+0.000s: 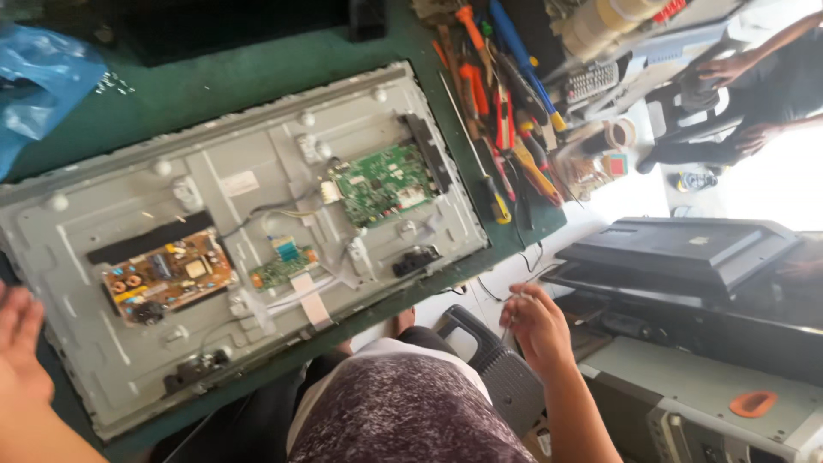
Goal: The person uses a screwdriver to remove screws from the back panel of a television. They then use their hands to detach the back cover and lift it away from the main unit.
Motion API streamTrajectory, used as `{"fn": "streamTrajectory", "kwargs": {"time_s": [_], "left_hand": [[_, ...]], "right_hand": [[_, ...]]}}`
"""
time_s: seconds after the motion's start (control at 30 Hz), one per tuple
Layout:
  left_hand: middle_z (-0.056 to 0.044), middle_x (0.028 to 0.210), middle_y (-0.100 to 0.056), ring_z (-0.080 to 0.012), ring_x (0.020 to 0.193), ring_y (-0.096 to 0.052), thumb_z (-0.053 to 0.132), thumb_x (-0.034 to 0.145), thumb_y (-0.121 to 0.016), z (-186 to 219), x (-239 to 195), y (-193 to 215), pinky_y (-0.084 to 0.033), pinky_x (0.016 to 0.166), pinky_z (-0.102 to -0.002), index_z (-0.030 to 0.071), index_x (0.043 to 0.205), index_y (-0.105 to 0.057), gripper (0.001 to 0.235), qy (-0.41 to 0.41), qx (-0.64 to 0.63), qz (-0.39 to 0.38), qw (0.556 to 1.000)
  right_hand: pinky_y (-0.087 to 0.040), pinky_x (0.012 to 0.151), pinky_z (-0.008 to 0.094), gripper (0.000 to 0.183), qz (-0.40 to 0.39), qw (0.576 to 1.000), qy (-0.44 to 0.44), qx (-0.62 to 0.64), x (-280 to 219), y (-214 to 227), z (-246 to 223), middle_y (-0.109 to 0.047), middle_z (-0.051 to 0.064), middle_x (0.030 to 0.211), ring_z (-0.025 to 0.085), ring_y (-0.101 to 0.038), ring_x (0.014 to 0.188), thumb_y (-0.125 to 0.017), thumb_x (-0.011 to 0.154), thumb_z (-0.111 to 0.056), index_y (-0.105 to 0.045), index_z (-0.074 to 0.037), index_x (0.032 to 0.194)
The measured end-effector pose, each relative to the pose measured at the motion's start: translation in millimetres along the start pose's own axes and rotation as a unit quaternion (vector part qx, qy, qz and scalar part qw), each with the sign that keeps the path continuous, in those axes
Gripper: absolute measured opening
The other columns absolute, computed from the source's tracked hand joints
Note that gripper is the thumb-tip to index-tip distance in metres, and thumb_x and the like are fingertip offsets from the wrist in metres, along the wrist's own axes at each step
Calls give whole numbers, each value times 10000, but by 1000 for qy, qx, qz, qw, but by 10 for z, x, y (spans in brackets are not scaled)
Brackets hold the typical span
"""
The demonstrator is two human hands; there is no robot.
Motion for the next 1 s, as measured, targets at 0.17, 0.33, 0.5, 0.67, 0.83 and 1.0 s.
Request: {"fn": "streamTrajectory", "kwargs": {"time_s": [0.17, 0.33, 0.5, 0.67, 0.83, 1.0], "left_hand": [[-37, 1009, -581, -161, 651, -475, 455, 1202, -563, 160, -1727, -76, -329, 458, -372, 293, 1394, -663, 270, 226, 233, 273, 906], [-19, 900, -375, -225, 743, -431, 393, 1275, -416, 168, -2379, -147, -325, 609, -406, 252, 1417, -497, 216, 262, 174, 229, 921], [-51, 1170, -786, -135, 1029, -767, 183, 1166, -702, 154, -2844, -288, -660, 852, -286, 112, 1354, -764, 210, 55, 220, 367, 902], [62, 1012, -708, -40, 925, -693, 163, 1017, -696, -250, -3455, -522, -647, 861, -225, 235, 1231, -737, 230, 187, 85, 399, 894], [75, 1045, -747, -29, 909, -696, 87, 902, -743, -546, -3945, -974, -604, 787, -187, 225, 1200, -719, 329, 228, 53, 412, 881], [5, 1119, -765, -53, 959, -704, 64, 876, -708, -715, -4177, -1545, -571, 790, -206, 140, 1224, -719, 356, 256, 36, 368, 893]], "right_hand": [[-550, 652, 308, 310, 98, 941, 86, -313, 896, 517, -182, -638, 95, 787, 170, -632, 741, -553, 1000, -112, -741, -32, 1233], [-614, 806, 372, 334, 120, 864, 103, -478, 1692, 692, -436, -812, 90, 1024, 241, -769, 904, -636, 872, -181, -788, -166, 1169], [-555, 891, 328, 268, 77, 792, 132, -591, 2127, 562, -549, -841, -44, 998, 178, -786, 992, -734, 832, -334, -836, -245, 1062], [-531, 835, 338, 190, 65, 758, 255, -597, 2225, 420, -710, -832, -42, 930, 167, -778, 896, -784, 884, -365, -830, -283, 1049], [-544, 891, 376, 262, 45, 757, 333, -560, 2044, 463, -735, -822, 43, 998, 222, -774, 971, -732, 947, -316, -817, -155, 1136], [-535, 847, 373, 166, 21, 777, 340, -530, 1491, 491, -437, -788, -23, 933, 173, -734, 841, -691, 998, -255, -783, -203, 1126]]}}
Point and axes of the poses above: each hand's wrist, its own x-axis towards the middle knuckle, its own y-axis out of the back of the hand, z = x × y, the point moved 9 cm from there along x, towards the middle knuckle
